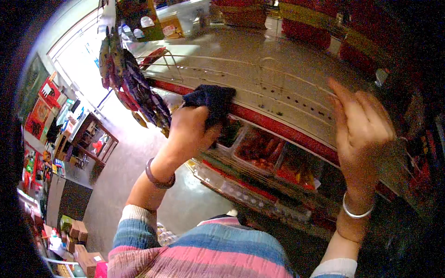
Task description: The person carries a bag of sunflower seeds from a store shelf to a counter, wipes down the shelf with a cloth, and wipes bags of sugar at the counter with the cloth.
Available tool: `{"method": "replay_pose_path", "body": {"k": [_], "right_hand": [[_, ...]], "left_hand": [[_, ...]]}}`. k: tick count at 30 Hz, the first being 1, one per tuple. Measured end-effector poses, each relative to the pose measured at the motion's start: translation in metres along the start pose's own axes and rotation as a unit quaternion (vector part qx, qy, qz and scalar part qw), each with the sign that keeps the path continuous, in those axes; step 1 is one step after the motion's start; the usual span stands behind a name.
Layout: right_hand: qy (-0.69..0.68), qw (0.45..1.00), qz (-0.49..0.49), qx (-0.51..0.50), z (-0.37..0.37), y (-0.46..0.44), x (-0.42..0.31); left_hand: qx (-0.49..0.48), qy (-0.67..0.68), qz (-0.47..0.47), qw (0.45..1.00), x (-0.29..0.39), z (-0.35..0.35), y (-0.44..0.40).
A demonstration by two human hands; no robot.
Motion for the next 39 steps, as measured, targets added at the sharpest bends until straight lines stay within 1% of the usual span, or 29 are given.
{"method": "replay_pose_path", "body": {"k": [2,4,8,9,12,15,18,21,24,27,30,31,34,35,39], "right_hand": [[0.001,1.000,0.000,-0.006,0.001,0.001,0.001],[0.000,1.000,-0.005,-0.005,0.003,0.002,0.001],[-0.010,1.000,0.012,-0.013,0.003,0.002,-0.001],[-0.016,1.000,0.018,-0.017,0.004,0.002,0.001],[-0.011,1.000,0.006,-0.004,0.005,0.004,0.005],[0.011,1.000,-0.002,-0.002,0.003,0.005,0.003],[0.045,0.999,-0.007,0.001,0.004,0.009,0.005],[0.051,0.998,-0.015,0.014,0.005,0.011,0.004],[0.057,0.998,-0.021,0.022,0.005,0.012,0.005],[0.048,0.998,-0.024,0.037,0.008,0.014,0.006],[0.043,0.998,-0.030,0.038,0.006,0.013,0.005],[0.046,0.998,-0.030,0.036,0.005,0.012,0.005],[0.033,0.996,-0.050,0.066,0.000,0.010,0.002],[0.036,0.996,-0.049,0.065,0.000,0.010,0.003],[0.054,0.996,-0.047,0.058,0.002,0.013,0.005]], "left_hand": [[-0.020,-0.012,-0.017,1.000,-0.012,0.001,0.001],[0.014,-0.038,-0.051,0.998,-0.033,-0.003,0.011],[0.109,-0.055,-0.126,0.984,-0.090,-0.008,0.030],[0.174,-0.041,-0.108,0.978,-0.103,-0.007,0.030],[0.181,-0.053,-0.150,0.971,-0.121,-0.007,0.031],[0.151,-0.106,-0.141,0.973,-0.114,-0.022,0.025],[0.144,-0.047,-0.180,0.972,-0.128,-0.018,0.025],[0.209,0.014,-0.175,0.962,-0.136,-0.010,0.026],[0.232,0.048,-0.184,0.954,-0.158,-0.004,0.026],[0.154,-0.063,-0.211,0.963,-0.144,-0.021,0.027],[0.123,-0.133,-0.205,0.962,-0.149,-0.026,0.027],[0.114,-0.150,-0.226,0.956,-0.153,-0.028,0.026],[0.104,-0.173,-0.272,0.941,-0.171,-0.029,0.027],[0.075,-0.180,-0.290,0.937,-0.176,-0.030,0.027],[0.072,-0.196,-0.300,0.931,-0.182,-0.034,0.022]]}}
Point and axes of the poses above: each hand's wrist, its own y-axis away from the middle knuckle, its own z-axis out of the palm, x = y × z, the point moved 6 cm from there along -y, towards the middle knuckle, and after that the axes turned 4 degrees about z, right-handed, at the moved point
